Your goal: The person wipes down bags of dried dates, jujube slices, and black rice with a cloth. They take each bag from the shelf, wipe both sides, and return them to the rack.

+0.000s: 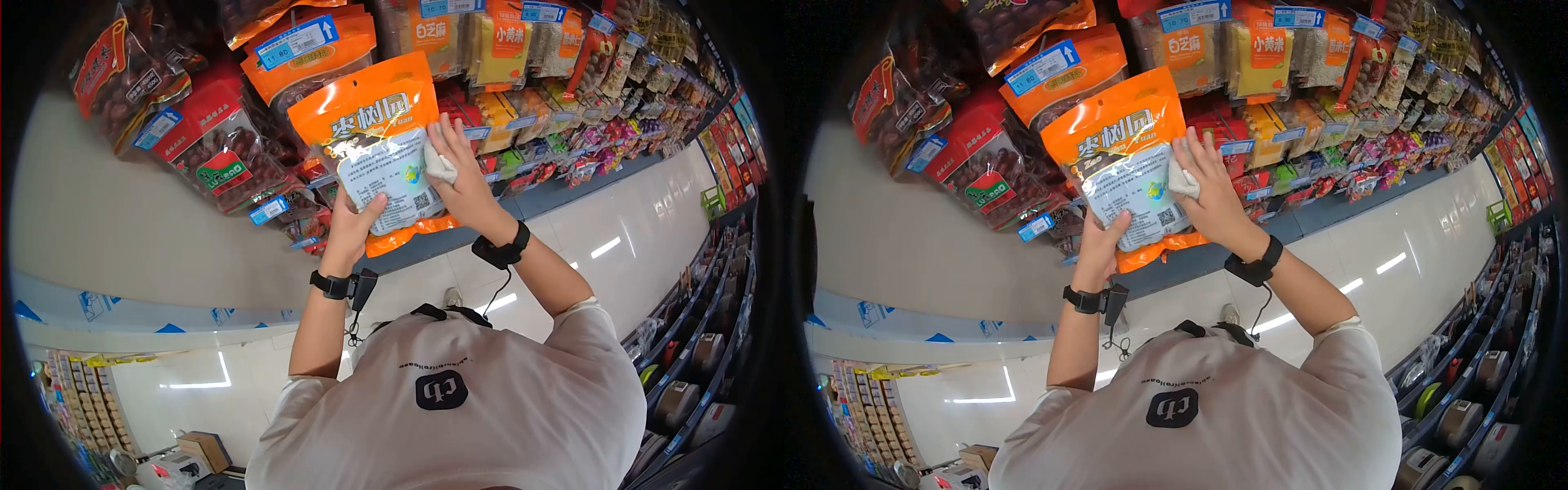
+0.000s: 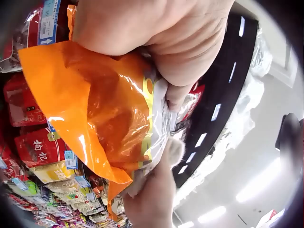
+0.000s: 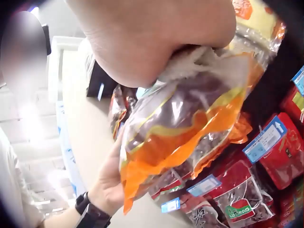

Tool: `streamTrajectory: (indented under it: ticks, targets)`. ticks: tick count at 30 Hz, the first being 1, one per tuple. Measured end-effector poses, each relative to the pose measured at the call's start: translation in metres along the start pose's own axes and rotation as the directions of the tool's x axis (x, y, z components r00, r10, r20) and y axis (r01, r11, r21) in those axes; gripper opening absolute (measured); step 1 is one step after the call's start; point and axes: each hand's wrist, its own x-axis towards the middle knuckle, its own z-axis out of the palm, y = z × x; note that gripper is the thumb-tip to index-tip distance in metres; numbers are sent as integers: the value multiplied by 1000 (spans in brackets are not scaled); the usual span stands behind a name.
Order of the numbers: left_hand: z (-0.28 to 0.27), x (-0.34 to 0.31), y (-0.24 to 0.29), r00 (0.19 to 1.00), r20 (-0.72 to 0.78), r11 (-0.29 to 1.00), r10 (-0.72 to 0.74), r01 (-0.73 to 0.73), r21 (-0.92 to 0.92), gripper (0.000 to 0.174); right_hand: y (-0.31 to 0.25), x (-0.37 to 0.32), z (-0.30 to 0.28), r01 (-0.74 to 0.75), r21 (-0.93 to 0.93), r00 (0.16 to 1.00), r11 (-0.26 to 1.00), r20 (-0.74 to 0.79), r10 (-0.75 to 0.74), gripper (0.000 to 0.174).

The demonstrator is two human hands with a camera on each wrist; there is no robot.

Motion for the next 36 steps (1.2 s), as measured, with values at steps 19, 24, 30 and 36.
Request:
streamTrajectory:
  ticks: [19, 24, 30, 36]
  targets:
    - [-1, 2, -9, 995, -83, 998, 59, -62, -32, 42, -32, -16, 2, 310, 4, 895, 951, 335, -294, 75]
    - [1, 4, -4, 995, -80, 992, 64, -72, -100, 39, 0, -26, 15, 191, -44, 978, 981, 95, -186, 75]
    - [13, 2, -9, 994, -105, 979, -10, -12, -204, 39, -5, -29, 14, 275, -156, 958, 949, 133, -256, 73]
    - [29, 7, -5, 995, -102, 993, -16, 4, -117, 45, -23, -29, 23, 339, -184, 929, 923, 221, -297, 71]
